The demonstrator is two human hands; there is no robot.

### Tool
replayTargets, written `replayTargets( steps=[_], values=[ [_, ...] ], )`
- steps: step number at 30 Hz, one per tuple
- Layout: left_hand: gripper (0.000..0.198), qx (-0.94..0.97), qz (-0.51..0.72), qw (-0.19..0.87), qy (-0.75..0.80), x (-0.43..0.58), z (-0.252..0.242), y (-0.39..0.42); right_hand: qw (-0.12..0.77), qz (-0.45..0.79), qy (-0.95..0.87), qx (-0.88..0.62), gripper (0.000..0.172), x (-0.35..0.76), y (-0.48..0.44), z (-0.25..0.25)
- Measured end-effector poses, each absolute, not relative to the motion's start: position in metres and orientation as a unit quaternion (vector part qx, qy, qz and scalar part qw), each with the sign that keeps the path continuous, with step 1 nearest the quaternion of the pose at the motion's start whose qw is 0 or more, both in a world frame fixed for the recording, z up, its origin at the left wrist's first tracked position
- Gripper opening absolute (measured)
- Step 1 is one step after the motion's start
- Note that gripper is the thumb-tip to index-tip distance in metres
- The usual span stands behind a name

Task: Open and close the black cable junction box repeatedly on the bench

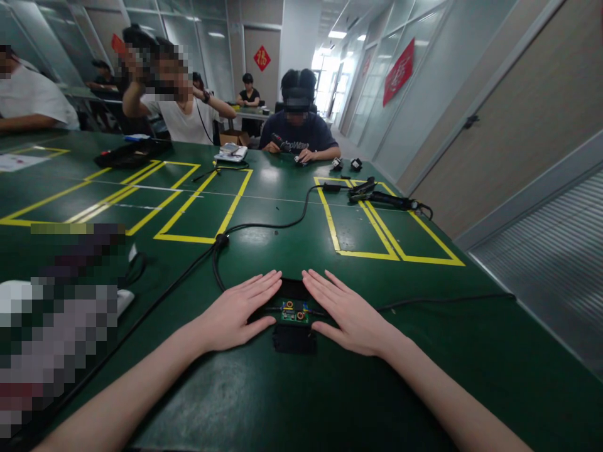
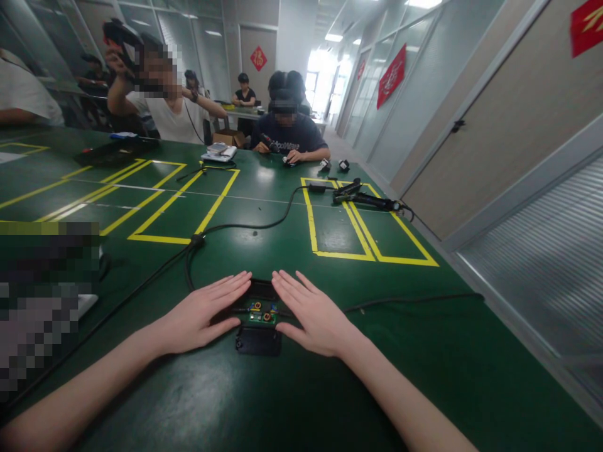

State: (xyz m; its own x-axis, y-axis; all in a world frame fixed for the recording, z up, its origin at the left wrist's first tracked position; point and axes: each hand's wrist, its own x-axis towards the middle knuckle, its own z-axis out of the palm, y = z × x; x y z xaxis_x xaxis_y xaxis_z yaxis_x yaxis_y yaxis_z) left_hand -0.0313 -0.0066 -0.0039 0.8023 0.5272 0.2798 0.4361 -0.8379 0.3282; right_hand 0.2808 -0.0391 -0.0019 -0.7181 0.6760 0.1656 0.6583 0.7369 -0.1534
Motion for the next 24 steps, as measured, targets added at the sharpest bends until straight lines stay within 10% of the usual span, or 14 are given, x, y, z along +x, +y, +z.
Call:
replayTargets(
  steps=[5,13,24],
  values=[
    [0.045,0.945,0.224,0.106,0.214,-0.031,-0.005,-0.005,0.105,-0.024,-0.911,-0.398,0.079,0.294,-0.036,-0.010],
    [0.024,0.937,0.274,0.036,0.214,-0.022,-0.010,-0.007,0.175,-0.060,-0.922,-0.340,0.021,0.281,-0.041,0.002],
    [0.023,0.908,0.339,0.073,0.235,-0.028,0.003,-0.013,0.186,-0.015,-0.914,-0.360,0.026,0.286,-0.049,0.009]
  ],
)
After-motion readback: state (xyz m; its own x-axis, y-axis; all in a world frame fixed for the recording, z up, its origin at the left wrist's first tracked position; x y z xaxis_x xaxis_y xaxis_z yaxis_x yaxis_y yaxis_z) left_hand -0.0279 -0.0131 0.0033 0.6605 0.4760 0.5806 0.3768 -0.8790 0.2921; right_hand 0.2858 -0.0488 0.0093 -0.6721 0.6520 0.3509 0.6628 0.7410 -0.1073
